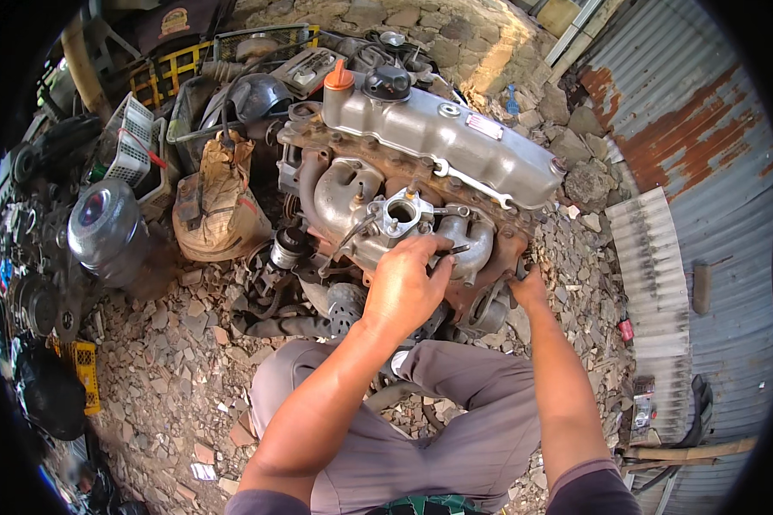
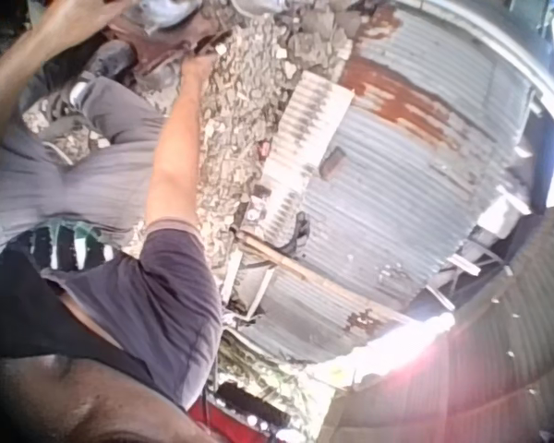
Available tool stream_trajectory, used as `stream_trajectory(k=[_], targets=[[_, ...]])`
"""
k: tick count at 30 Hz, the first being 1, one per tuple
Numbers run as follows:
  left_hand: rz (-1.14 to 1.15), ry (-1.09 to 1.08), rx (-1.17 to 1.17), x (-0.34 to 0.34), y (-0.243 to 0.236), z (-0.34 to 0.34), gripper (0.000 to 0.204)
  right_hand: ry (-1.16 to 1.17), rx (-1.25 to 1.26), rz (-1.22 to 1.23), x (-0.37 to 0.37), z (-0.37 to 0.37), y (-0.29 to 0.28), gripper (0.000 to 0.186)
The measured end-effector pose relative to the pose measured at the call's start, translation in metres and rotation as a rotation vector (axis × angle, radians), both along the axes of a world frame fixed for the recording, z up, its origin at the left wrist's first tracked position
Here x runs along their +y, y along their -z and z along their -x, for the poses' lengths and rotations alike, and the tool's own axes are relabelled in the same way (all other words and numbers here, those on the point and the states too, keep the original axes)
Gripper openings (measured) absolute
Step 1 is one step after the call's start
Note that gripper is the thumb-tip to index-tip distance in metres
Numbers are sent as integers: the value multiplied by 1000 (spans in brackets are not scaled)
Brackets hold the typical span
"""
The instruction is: The person is sitting on the ground in a cluttered workshop, working on a disassembled car engine. They use a wrench to loosen bolts on the engine block and a hammer to tap a component, likely to loosen it for removal. The person handles various engine parts and tools throughout the process.
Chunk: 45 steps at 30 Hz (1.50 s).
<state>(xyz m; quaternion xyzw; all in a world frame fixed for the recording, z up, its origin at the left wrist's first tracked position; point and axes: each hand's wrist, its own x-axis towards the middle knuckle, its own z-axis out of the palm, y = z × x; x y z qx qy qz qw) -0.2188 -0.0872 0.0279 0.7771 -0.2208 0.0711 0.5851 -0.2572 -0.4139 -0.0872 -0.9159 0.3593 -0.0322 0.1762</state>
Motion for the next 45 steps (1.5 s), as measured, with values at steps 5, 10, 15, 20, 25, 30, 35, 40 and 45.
stream_trajectory(k=[5,10,15,20,25,30,35,40,45], targets=[[-47,-14,17,-8,15,-1,20,-7,104,51,-16,-4,20,69],[-137,-51,38,-7,24,-1,19,24,127,3,-3,-3,14,64],[-142,-29,-4,-14,24,0,19,165,-93,-343,-42,17,-9,57],[-136,-32,45,-17,26,4,20,302,-462,-754,-19,66,-79,58],[-119,-24,14,-16,30,3,21,158,-712,-769,89,103,-122,58],[-77,-22,-47,-22,34,2,18,-187,-687,-626,148,105,-103,55],[-59,-45,-117,-20,44,-1,16,-420,-742,-374,186,76,-101,54],[-44,-40,-147,-20,46,-1,17,-493,-694,-336,192,72,-105,52],[-106,-39,-85,-20,42,1,15,-493,-630,-285,191,79,-93,52]])
